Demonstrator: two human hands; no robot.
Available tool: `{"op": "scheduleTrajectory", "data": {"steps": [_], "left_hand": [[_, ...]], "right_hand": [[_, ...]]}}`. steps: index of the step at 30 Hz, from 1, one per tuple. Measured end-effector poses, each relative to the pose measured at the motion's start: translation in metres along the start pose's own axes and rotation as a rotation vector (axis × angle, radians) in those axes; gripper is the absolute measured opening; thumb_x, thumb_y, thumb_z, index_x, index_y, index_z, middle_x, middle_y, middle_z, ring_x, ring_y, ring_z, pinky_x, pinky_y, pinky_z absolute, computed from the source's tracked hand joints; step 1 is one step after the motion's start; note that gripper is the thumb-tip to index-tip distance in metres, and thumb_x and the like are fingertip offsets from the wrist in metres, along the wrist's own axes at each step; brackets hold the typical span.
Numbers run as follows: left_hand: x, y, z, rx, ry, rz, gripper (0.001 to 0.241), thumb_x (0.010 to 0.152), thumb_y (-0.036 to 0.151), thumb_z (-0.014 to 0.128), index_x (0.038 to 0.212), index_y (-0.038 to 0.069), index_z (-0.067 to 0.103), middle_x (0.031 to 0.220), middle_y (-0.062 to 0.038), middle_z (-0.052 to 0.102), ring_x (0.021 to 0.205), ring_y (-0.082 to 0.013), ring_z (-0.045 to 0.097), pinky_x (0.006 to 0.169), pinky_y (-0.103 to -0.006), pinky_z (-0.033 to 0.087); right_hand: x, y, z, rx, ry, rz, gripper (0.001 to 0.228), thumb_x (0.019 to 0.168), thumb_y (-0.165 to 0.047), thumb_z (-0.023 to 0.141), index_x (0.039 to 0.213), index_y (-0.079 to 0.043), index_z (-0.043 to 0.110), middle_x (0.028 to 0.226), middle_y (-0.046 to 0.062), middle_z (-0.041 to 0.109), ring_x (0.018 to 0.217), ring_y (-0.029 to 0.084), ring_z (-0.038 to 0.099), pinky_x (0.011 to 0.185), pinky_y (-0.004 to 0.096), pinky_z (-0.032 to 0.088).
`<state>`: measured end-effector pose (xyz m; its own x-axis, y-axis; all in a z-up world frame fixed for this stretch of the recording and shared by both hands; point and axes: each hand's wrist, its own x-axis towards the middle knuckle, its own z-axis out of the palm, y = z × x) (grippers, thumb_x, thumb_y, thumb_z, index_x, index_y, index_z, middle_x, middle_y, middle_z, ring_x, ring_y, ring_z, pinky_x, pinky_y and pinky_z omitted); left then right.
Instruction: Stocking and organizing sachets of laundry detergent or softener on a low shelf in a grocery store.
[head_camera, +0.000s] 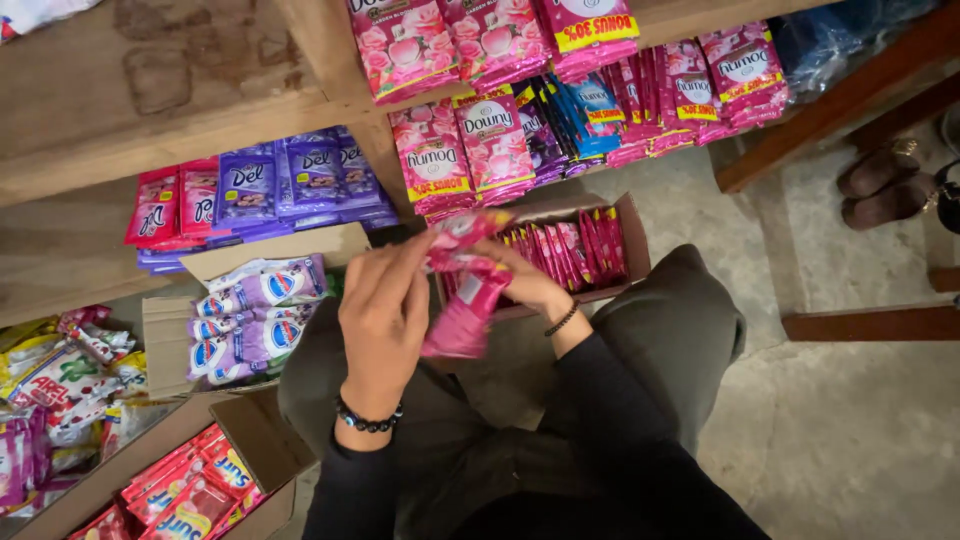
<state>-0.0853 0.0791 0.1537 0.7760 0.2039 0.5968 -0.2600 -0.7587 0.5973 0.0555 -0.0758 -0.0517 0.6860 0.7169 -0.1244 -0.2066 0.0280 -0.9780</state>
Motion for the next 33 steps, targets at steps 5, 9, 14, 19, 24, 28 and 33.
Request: {"op": "scheduleTrajectory", "data": {"steps": [5, 9, 14, 19, 24, 28, 33], "left_hand": [[0.030, 0.019, -0.009, -0.127, 0.108, 0.098, 0.028, 0.096, -0.010, 0.067, 0.119, 0.005, 0.072, 0.117, -0.009, 0.074, 0.115, -0.0264, 0.068, 0.112, -0.0435, 0.052], [0.046, 0.031, -0.015, -0.152, 0.212, 0.077, 0.028, 0.098, -0.012, 0.067, 0.119, 0.005, 0.073, 0.115, -0.008, 0.073, 0.115, -0.0235, 0.068, 0.118, -0.0453, 0.049], [0.029, 0.017, -0.003, -0.200, 0.372, 0.031, 0.025, 0.098, -0.013, 0.068, 0.117, 0.003, 0.071, 0.118, -0.008, 0.072, 0.113, -0.0226, 0.066, 0.119, -0.0446, 0.052], [-0.001, -0.005, 0.019, -0.374, 0.473, -0.046, 0.022, 0.097, -0.014, 0.064, 0.114, -0.002, 0.068, 0.114, -0.012, 0.072, 0.111, -0.0234, 0.065, 0.120, -0.0471, 0.052], [-0.036, -0.046, 0.038, -0.755, 0.698, -0.402, 0.014, 0.099, -0.009, 0.067, 0.112, -0.003, 0.066, 0.115, -0.012, 0.071, 0.103, -0.0183, 0.066, 0.096, -0.0319, 0.054], [-0.041, -0.051, 0.027, -1.037, 0.779, -0.552, 0.013, 0.096, -0.001, 0.068, 0.108, 0.001, 0.064, 0.106, -0.008, 0.071, 0.096, -0.0155, 0.070, 0.090, -0.0304, 0.060], [-0.094, -0.084, 0.049, -0.438, 0.320, -0.630, 0.019, 0.097, 0.002, 0.078, 0.111, 0.001, 0.065, 0.096, -0.002, 0.060, 0.079, -0.0087, 0.049, 0.075, -0.0236, 0.045]], "right_hand": [[-0.024, -0.080, 0.024, 0.373, -0.461, -0.098, 0.068, 0.087, -0.032, 0.075, 0.147, -0.018, 0.047, 0.145, 0.000, 0.054, 0.135, 0.015, 0.051, 0.113, 0.034, 0.041], [-0.020, -0.029, 0.003, 0.165, -0.651, -0.259, 0.033, 0.109, -0.031, 0.069, 0.107, 0.003, 0.071, 0.101, 0.018, 0.075, 0.104, 0.030, 0.074, 0.120, 0.047, 0.050], [-0.029, -0.064, 0.036, 0.572, -0.424, -0.059, 0.044, 0.103, -0.043, 0.063, 0.106, 0.001, 0.066, 0.100, 0.018, 0.070, 0.095, 0.030, 0.067, 0.095, 0.049, 0.049], [-0.035, -0.069, 0.049, 0.968, -0.651, -0.142, 0.081, 0.099, -0.070, 0.052, 0.129, 0.004, 0.064, 0.093, 0.012, 0.071, 0.086, 0.024, 0.066, 0.100, 0.043, 0.050], [-0.042, -0.022, -0.010, 0.795, -0.173, -0.278, 0.049, 0.090, -0.017, 0.072, 0.133, 0.001, 0.057, 0.118, 0.016, 0.069, 0.093, 0.024, 0.068, 0.086, 0.044, 0.054], [-0.053, -0.038, -0.078, 0.596, -0.116, -0.661, 0.038, 0.088, -0.016, 0.067, 0.120, 0.003, 0.065, 0.125, 0.019, 0.070, 0.116, 0.032, 0.068, 0.107, 0.046, 0.054], [-0.072, -0.142, -0.091, 0.762, 0.247, -0.753, 0.078, 0.094, -0.056, 0.063, 0.151, -0.003, 0.051, 0.135, 0.013, 0.066, 0.121, 0.028, 0.067, 0.110, 0.043, 0.053]]}}
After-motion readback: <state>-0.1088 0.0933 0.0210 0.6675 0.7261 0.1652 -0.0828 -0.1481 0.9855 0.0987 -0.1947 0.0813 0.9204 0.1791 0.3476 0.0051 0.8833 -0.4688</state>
